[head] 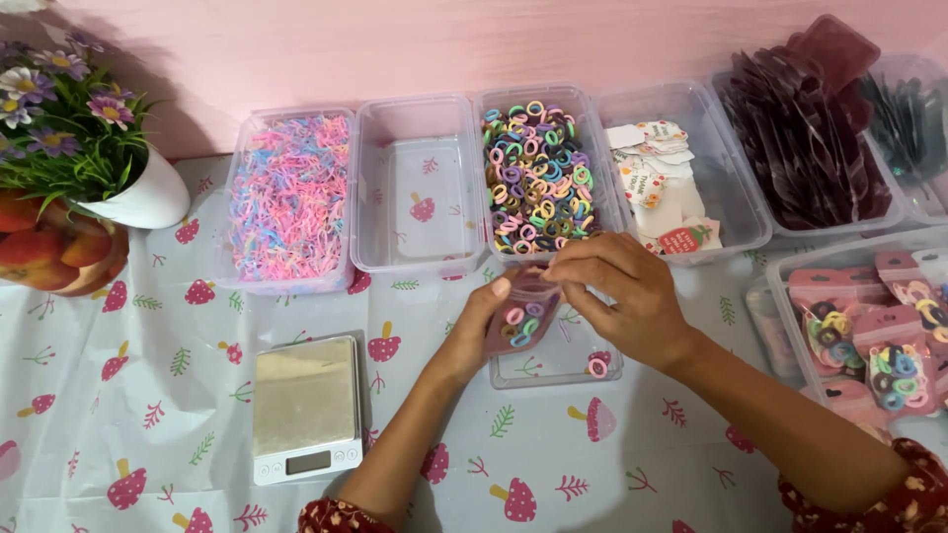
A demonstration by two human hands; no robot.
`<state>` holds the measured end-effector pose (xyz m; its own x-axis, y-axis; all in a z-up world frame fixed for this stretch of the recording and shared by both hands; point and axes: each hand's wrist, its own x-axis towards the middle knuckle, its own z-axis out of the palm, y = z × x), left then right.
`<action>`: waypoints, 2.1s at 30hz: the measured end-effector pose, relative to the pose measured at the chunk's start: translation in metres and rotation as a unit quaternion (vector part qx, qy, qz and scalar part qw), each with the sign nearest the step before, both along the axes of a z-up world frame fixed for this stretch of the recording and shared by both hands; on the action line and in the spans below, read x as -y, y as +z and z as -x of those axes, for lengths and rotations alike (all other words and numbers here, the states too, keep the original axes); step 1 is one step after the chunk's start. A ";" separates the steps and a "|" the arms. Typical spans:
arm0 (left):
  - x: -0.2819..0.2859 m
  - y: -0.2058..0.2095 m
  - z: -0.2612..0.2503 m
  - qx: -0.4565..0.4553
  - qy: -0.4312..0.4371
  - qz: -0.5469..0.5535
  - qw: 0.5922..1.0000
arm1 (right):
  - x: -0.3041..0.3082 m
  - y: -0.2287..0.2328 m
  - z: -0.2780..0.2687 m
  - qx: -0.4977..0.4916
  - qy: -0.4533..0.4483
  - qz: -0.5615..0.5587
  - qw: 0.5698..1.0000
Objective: Packing colorful hair ties and accessories from plastic bins into small bags.
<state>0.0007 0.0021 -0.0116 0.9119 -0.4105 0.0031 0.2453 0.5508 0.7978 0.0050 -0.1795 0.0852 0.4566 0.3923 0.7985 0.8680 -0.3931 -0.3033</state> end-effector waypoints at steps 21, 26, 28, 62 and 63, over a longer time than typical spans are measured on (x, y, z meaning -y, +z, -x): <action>-0.001 0.030 0.011 -0.047 0.028 0.022 0.998 | 0.011 0.007 -0.003 -0.091 0.009 0.061 0.994; -0.011 0.001 -0.004 -0.086 0.040 0.081 0.992 | 0.024 0.016 0.008 -0.333 -0.070 0.288 0.895; -0.012 0.000 -0.006 -0.079 0.027 0.094 0.992 | 0.027 0.000 0.012 -0.381 -0.081 0.368 0.845; -0.009 0.017 -0.003 -0.137 0.072 0.079 0.985 | 0.037 0.010 -0.040 -0.217 -0.111 0.124 0.962; -0.009 0.029 -0.002 -0.123 0.075 0.100 0.985 | 0.041 0.008 -0.048 -0.207 -0.135 0.163 0.955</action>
